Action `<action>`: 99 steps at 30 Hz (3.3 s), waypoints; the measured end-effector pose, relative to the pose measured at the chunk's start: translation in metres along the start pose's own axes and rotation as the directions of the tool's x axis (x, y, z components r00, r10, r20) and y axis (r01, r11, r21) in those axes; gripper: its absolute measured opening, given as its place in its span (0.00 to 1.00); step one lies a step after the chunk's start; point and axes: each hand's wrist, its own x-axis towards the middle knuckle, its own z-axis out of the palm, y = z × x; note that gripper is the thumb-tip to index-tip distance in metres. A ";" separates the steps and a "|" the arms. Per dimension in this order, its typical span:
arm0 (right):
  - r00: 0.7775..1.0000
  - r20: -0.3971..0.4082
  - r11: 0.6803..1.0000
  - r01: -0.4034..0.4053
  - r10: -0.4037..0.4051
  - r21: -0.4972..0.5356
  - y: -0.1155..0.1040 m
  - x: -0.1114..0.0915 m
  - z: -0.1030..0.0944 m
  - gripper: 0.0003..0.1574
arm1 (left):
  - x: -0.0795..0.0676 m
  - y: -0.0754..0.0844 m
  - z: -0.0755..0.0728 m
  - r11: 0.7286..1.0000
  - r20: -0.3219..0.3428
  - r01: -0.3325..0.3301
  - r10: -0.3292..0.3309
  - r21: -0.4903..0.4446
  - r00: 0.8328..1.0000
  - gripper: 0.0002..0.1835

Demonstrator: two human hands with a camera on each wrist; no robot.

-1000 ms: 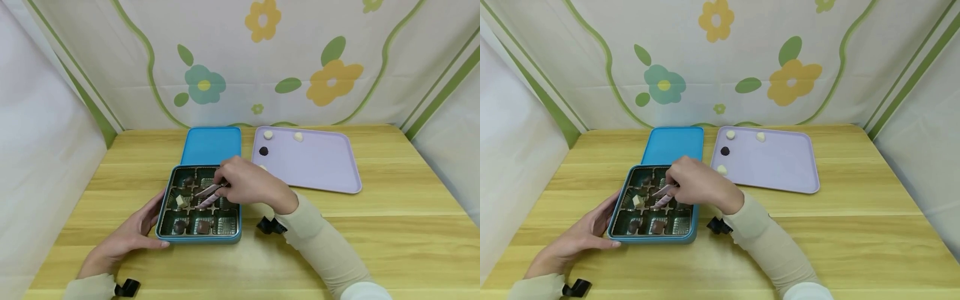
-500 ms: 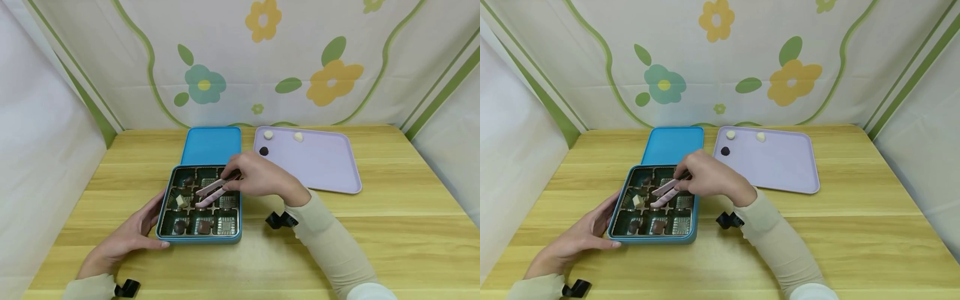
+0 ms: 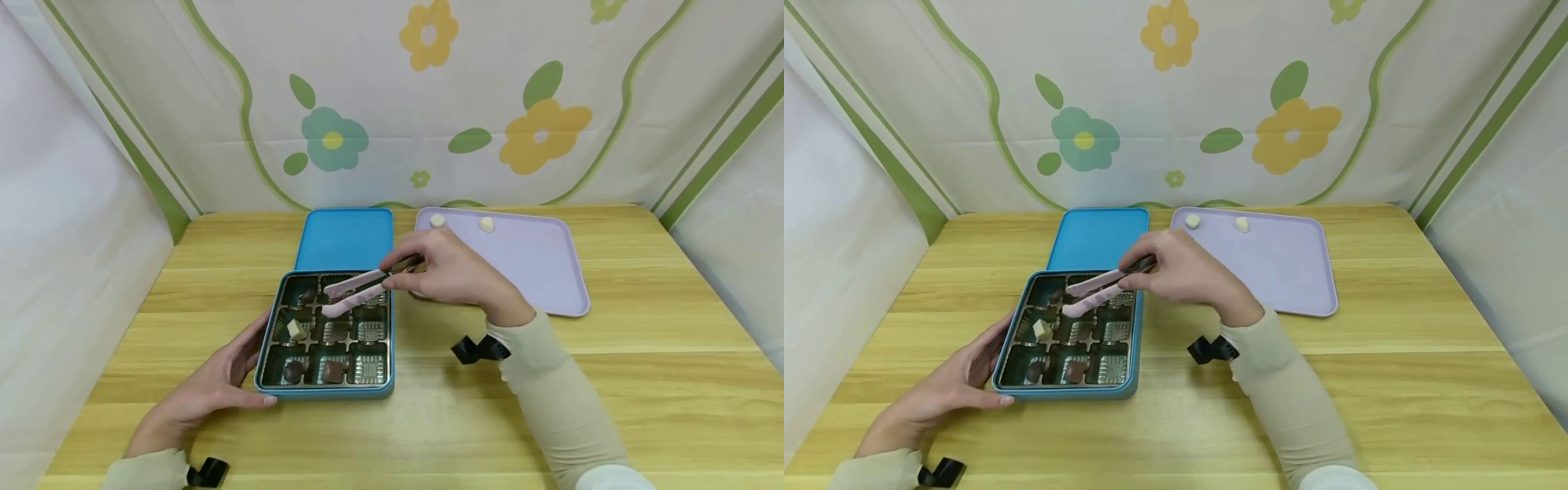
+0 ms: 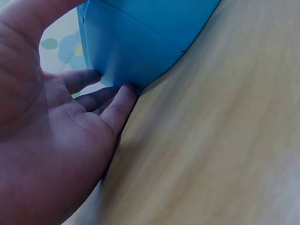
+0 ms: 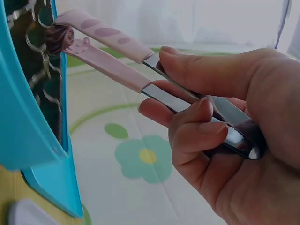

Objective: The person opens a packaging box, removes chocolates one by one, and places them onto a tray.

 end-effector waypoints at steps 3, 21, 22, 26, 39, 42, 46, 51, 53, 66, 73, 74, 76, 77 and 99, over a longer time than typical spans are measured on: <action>0.997 -0.049 0.998 -0.053 0.054 0.033 0.007 -0.007 -0.010 0.09 | -0.001 0.001 0.000 1.000 -0.003 0.011 -0.011 -0.005 1.000 0.66; 0.852 -0.322 0.898 -0.440 0.414 -0.011 0.060 -0.074 -0.085 0.15 | -0.001 -0.001 -0.001 1.000 0.010 0.013 -0.013 -0.018 1.000 0.65; 0.843 -0.336 0.892 -0.452 0.420 -0.019 0.065 -0.080 -0.089 0.15 | -0.001 0.000 -0.002 1.000 0.011 0.014 -0.014 -0.020 1.000 0.65; 0.811 -0.383 0.858 -0.506 0.442 -0.081 0.080 -0.099 -0.103 0.16 | -0.001 -0.001 -0.002 1.000 0.015 0.010 -0.009 -0.019 1.000 0.65; 0.787 -0.368 0.776 -0.591 0.495 -0.219 0.109 -0.108 -0.107 0.20 | -0.002 -0.002 -0.002 1.000 0.004 0.001 -0.001 -0.017 1.000 0.65; 0.787 -0.350 0.769 -0.597 0.507 -0.229 0.111 -0.106 -0.105 0.21 | -0.002 -0.002 -0.002 1.000 0.005 0.004 -0.004 -0.016 1.000 0.65; 0.786 -0.347 0.768 -0.600 0.513 -0.224 0.112 -0.106 -0.103 0.21 | -0.002 -0.001 -0.002 1.000 0.002 0.007 -0.006 -0.016 1.000 0.65; 0.783 -0.348 0.765 -0.604 0.516 -0.223 0.113 -0.106 -0.103 0.21 | -0.002 -0.001 -0.001 1.000 0.001 0.004 -0.004 -0.014 1.000 0.65; 0.783 -0.352 0.765 -0.603 0.513 -0.225 0.111 -0.106 -0.103 0.22 | -0.002 -0.001 -0.001 1.000 0.002 0.008 -0.007 -0.014 1.000 0.65; 0.846 -0.350 0.896 -0.442 0.403 -0.037 0.074 -0.091 -0.084 0.18 | -0.002 -0.002 -0.002 1.000 0.005 0.008 -0.008 -0.007 1.000 0.65; 0.939 -0.197 0.959 -0.275 0.283 0.065 0.053 -0.069 -0.045 0.12 | -0.002 0.000 0.000 1.000 0.000 0.014 -0.014 -0.013 1.000 0.65; 0.948 -0.179 0.965 -0.255 0.263 0.068 0.049 -0.067 -0.039 0.12 | -0.002 0.000 0.000 1.000 0.001 0.013 -0.013 -0.013 1.000 0.65; 0.967 -0.146 0.977 -0.200 0.209 0.074 0.042 -0.062 -0.028 0.13 | -0.002 0.000 0.001 1.000 0.000 0.014 -0.014 -0.012 1.000 0.65; 0.976 -0.130 0.983 -0.166 0.175 0.080 0.038 -0.059 -0.023 0.13 | -0.002 0.000 0.001 1.000 0.000 0.009 -0.009 -0.013 1.000 0.66; 0.945 0.296 0.969 0.190 -0.138 -0.156 -0.037 -0.009 0.042 0.10 | 0.002 -0.002 0.001 0.998 0.019 -0.050 0.051 -0.031 0.999 0.66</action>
